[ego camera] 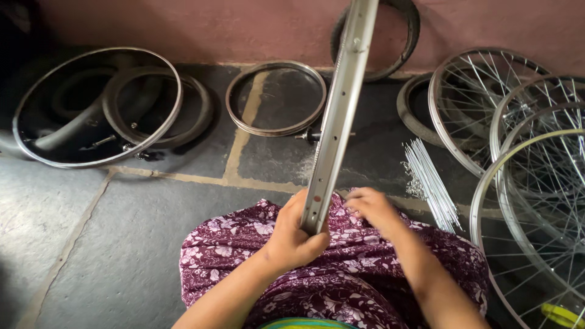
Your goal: The person sits on the floor and inserts metal spokes into the hub and rim of a bicycle wheel. They repeatedly pick up spokes, thread them through the hub, and secure them into the rim holes, gradually building the wheel structure.
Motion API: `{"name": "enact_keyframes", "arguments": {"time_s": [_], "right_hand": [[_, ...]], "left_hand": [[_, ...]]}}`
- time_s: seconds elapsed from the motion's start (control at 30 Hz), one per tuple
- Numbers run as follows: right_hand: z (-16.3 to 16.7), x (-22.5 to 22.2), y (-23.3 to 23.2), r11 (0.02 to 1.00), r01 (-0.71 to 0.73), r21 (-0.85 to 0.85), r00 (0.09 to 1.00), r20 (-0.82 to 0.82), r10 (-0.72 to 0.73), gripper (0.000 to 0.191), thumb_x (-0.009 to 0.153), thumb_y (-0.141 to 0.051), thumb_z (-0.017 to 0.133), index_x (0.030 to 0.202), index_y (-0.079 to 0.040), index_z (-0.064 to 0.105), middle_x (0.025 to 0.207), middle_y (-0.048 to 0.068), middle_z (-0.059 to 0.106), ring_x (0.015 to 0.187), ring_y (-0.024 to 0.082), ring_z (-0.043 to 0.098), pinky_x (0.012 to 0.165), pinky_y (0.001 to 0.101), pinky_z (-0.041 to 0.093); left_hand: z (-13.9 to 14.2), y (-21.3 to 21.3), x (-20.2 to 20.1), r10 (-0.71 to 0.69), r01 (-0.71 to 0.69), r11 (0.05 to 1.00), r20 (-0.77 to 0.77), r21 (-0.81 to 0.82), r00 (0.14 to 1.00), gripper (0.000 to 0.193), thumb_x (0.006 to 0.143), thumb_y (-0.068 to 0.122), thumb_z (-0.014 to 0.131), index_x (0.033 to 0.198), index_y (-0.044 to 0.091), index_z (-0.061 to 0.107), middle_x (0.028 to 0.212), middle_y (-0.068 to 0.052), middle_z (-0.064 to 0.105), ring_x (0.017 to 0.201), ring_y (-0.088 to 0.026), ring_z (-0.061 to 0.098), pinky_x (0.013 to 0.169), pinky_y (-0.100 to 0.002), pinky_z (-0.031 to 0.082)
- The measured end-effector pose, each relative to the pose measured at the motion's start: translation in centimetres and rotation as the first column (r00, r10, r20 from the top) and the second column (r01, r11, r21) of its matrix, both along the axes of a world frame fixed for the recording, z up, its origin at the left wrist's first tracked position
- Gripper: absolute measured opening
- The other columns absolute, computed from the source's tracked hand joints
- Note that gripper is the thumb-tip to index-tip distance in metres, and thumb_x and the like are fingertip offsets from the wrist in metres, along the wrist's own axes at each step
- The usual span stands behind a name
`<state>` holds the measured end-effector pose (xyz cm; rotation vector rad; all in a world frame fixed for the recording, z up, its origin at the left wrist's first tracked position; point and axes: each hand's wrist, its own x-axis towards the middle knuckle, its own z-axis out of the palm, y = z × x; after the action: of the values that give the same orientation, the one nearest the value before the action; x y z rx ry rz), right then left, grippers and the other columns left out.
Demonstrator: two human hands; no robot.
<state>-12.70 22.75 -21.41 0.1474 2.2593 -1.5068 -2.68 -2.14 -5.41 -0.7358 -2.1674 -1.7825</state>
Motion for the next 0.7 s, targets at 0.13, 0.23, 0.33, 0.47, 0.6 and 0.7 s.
{"name": "enact_keyframes", "arguments": {"time_s": [0.13, 0.23, 0.33, 0.47, 0.6, 0.7], "right_hand": [[-6.7, -3.6, 11.9, 0.899, 0.226, 0.376, 0.958, -0.255, -0.134, 0.036, 0.084, -0.011, 0.073, 0.119, -0.007, 0.071, 0.114, 0.013, 0.076, 0.102, 0.026, 0.072, 0.093, 0.0384, 0.056], [-9.2, -5.0, 18.7, 0.698, 0.400, 0.593, 0.914, -0.307, -0.263, 0.026, 0.085, -0.011, 0.073, 0.109, -0.016, 0.081, 0.107, 0.011, 0.078, 0.097, 0.031, 0.073, 0.089, 0.0408, 0.057], [-10.5, -6.2, 20.5, 0.634, 0.417, 0.651, 0.909, -0.306, -0.284, 0.024, 0.087, -0.012, 0.072, 0.106, -0.021, 0.084, 0.107, 0.010, 0.079, 0.098, 0.032, 0.074, 0.090, 0.0411, 0.058], [-11.5, -8.4, 20.3, 0.622, 0.378, 0.686, 0.917, -0.186, -0.352, 0.033, 0.078, -0.014, 0.084, 0.109, -0.024, 0.081, 0.107, 0.009, 0.077, 0.098, 0.031, 0.073, 0.086, 0.0435, 0.058], [-12.3, -9.9, 20.8, 0.601, 0.305, 0.739, 0.946, -0.163, -0.279, 0.033, 0.076, -0.016, 0.088, 0.108, -0.022, 0.081, 0.105, 0.011, 0.078, 0.099, 0.031, 0.074, 0.087, 0.0436, 0.059], [-13.1, -10.7, 21.4, 0.571, 0.248, 0.783, 0.965, -0.148, -0.216, 0.028, 0.078, -0.019, 0.088, 0.105, -0.020, 0.081, 0.104, 0.013, 0.078, 0.098, 0.033, 0.074, 0.087, 0.0441, 0.059]], "left_hand": [[0.0, 0.1, -0.5, 0.017, -0.018, 0.999, -0.052, -0.027, 0.998, 0.029, 0.074, 0.002, 0.065, 0.102, 0.004, 0.061, 0.094, -0.008, 0.059, 0.082, -0.021, 0.060, 0.078, -0.034, 0.052], [0.7, 0.4, -1.1, 0.034, -0.035, 0.999, -0.019, -0.018, 0.999, 0.029, 0.073, 0.002, 0.065, 0.102, 0.004, 0.061, 0.094, -0.007, 0.059, 0.081, -0.019, 0.060, 0.077, -0.033, 0.052], [1.6, 0.9, -2.0, 0.049, -0.049, 0.999, 0.045, 0.003, 0.998, 0.030, 0.074, 0.000, 0.064, 0.103, 0.003, 0.062, 0.091, -0.006, 0.059, 0.079, -0.017, 0.059, 0.074, -0.031, 0.051], [2.6, 1.6, -3.0, 0.074, -0.081, 0.995, 0.126, 0.051, 0.989, 0.031, 0.074, -0.003, 0.062, 0.105, 0.003, 0.061, 0.090, -0.005, 0.059, 0.077, -0.015, 0.057, 0.070, -0.030, 0.051], [3.1, 1.6, -4.1, 0.018, -0.021, 0.999, 0.084, 0.038, 0.996, 0.019, 0.079, -0.006, 0.061, 0.094, 0.005, 0.056, 0.092, -0.004, 0.057, 0.082, -0.016, 0.057, 0.079, -0.032, 0.051], [3.0, 1.8, -4.7, -0.016, 0.017, 0.996, -0.008, 0.089, 1.000, 0.021, 0.080, -0.008, 0.059, 0.097, 0.003, 0.053, 0.096, -0.005, 0.056, 0.093, -0.020, 0.060, 0.123, -0.045, 0.041]]}}
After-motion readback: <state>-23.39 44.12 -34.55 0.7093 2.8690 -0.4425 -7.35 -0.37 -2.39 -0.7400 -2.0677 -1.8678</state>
